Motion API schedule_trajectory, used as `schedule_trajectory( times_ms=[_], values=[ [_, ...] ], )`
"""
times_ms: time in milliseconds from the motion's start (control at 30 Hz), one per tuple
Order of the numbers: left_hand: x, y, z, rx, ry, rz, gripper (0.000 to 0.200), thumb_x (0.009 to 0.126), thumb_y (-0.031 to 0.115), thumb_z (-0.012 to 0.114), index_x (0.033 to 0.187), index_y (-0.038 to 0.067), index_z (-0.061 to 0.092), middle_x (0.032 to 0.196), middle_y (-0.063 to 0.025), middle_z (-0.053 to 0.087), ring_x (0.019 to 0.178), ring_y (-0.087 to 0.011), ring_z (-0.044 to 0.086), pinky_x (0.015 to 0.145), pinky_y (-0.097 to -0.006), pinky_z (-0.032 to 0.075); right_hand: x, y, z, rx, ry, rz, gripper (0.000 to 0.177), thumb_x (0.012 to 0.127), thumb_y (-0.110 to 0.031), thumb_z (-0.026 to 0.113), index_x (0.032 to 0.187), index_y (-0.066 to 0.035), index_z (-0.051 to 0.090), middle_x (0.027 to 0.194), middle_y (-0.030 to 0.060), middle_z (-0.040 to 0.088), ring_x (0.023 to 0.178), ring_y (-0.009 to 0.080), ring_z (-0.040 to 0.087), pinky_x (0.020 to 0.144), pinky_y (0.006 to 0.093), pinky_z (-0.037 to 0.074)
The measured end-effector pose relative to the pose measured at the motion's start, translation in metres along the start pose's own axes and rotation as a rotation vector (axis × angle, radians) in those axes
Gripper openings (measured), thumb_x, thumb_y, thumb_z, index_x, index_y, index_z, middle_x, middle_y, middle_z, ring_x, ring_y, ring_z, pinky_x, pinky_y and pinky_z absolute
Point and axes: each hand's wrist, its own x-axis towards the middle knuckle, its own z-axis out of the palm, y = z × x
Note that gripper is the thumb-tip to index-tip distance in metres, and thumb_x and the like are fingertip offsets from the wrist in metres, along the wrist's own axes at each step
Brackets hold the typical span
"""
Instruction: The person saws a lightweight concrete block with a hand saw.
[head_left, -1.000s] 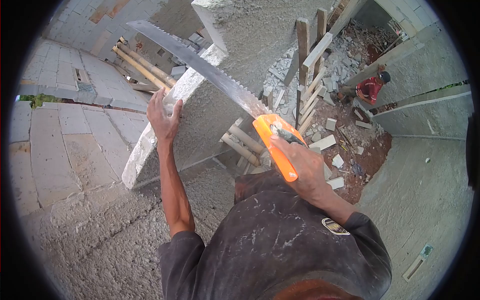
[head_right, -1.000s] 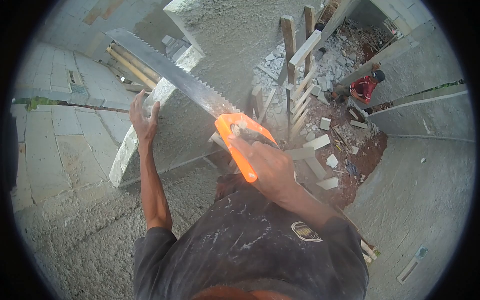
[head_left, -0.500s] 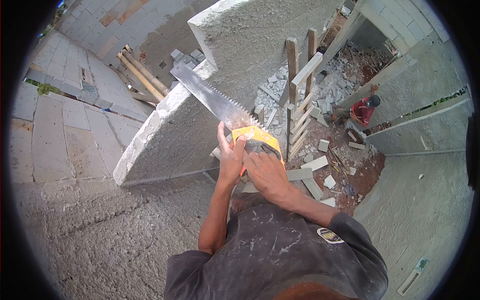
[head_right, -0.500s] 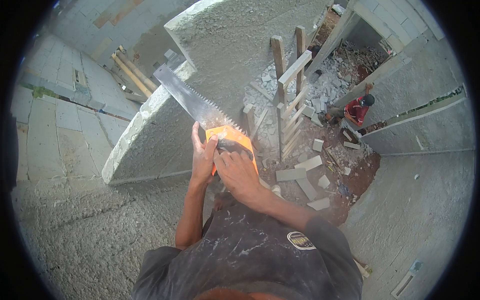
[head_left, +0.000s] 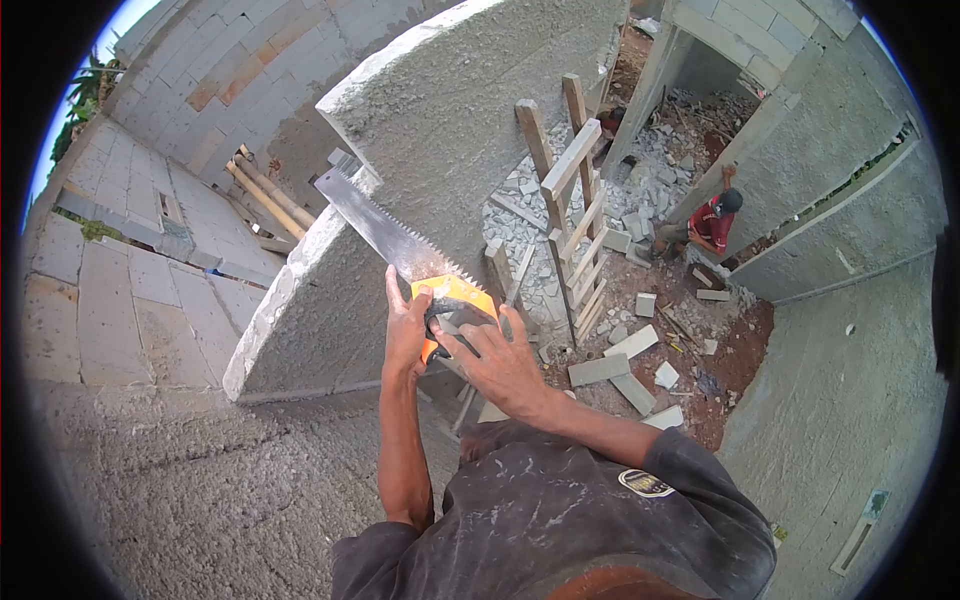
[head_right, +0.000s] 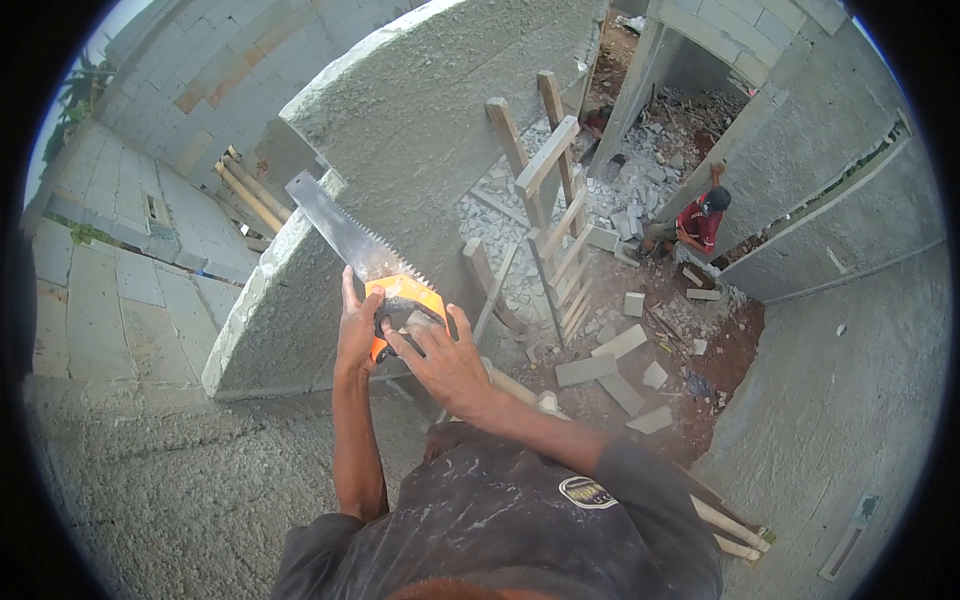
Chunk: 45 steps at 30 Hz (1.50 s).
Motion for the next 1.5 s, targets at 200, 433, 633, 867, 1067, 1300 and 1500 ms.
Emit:
schedule_trajectory(
  times_ms=[200,433,633,867,1067,1300,1500],
  values=[
    [0.058,0.008,0.002,-0.090,-0.057,-0.022,0.083,0.093,0.009,0.054,0.154,0.016,-0.002,0.117,-0.0165,0.055,0.070,-0.0113,0.056,0.052,-0.0236,0.046,0.061,0.044,0.026,0.059,-0.037,-0.102,0.048,0.088,-0.031,0.065,0.133,-0.020,0.054,0.085,0.0008,0.052,0.077,0.0155,0.058,0.099,0.0446,0.035],
    [0.011,-0.034,0.013,-0.323,-0.119,-0.157,0.055,0.099,0.028,0.045,0.147,0.012,0.024,0.102,-0.0100,0.059,0.069,-0.0083,0.058,0.037,-0.0181,0.036,0.010,0.033,-0.013,0.189,0.024,-0.159,0.043,0.085,-0.035,0.068,0.126,-0.024,0.061,0.074,0.0007,0.052,0.069,0.0127,0.056,0.084,0.0335,0.043],
    [0.109,0.015,-0.025,-0.076,-0.111,-0.259,0.044,0.099,0.030,0.040,0.139,0.012,0.035,0.109,-0.0097,0.060,0.080,-0.0127,0.062,0.054,-0.0256,0.047,0.098,0.037,0.035,0.111,0.096,-0.130,0.042,0.086,-0.037,0.067,0.125,-0.024,0.061,0.071,0.0031,0.055,0.068,0.0173,0.056,0.082,0.0349,0.044],
    [0.045,-0.016,0.001,0.023,-0.057,-0.019,0.057,0.099,0.019,0.038,0.151,0.010,0.018,0.129,-0.0137,0.049,0.105,-0.0194,0.058,0.082,-0.0350,0.051,0.025,0.024,0.017,0.192,0.025,-0.035,0.045,0.083,-0.037,0.070,0.125,-0.023,0.063,0.068,0.0001,0.050,0.069,0.0167,0.053,0.083,0.0359,0.045],
    [0.084,0.008,-0.006,-0.021,-0.073,-0.036,0.053,0.099,0.015,0.036,0.148,0.003,0.019,0.127,-0.0176,0.048,0.110,-0.0239,0.056,0.086,-0.0354,0.052,0.073,0.044,0.046,0.189,0.049,-0.055,0.046,0.082,-0.036,0.071,0.125,-0.022,0.064,0.067,-0.0002,0.050,0.065,0.0169,0.052,0.084,0.0357,0.045],
    [0.053,0.004,-0.016,0.030,-0.022,0.059,0.044,0.098,0.021,0.041,0.140,0.007,0.034,0.104,-0.0076,0.057,0.079,-0.0124,0.060,0.058,-0.0275,0.052,0.055,0.024,0.011,0.302,0.059,-0.089,0.046,0.083,-0.034,0.070,0.127,-0.022,0.061,0.071,0.0011,0.054,0.067,0.0168,0.054,0.085,0.0370,0.043],
    [0.057,0.004,-0.029,0.093,-0.002,0.037,0.047,0.098,0.020,0.040,0.142,0.007,0.030,0.102,-0.0085,0.058,0.070,-0.0124,0.061,0.050,-0.0279,0.051,0.055,0.013,0.016,0.312,0.046,-0.078,0.046,0.084,-0.035,0.070,0.127,-0.022,0.061,0.074,0.0021,0.056,0.068,0.0168,0.055,0.083,0.0366,0.043]
  ],
)
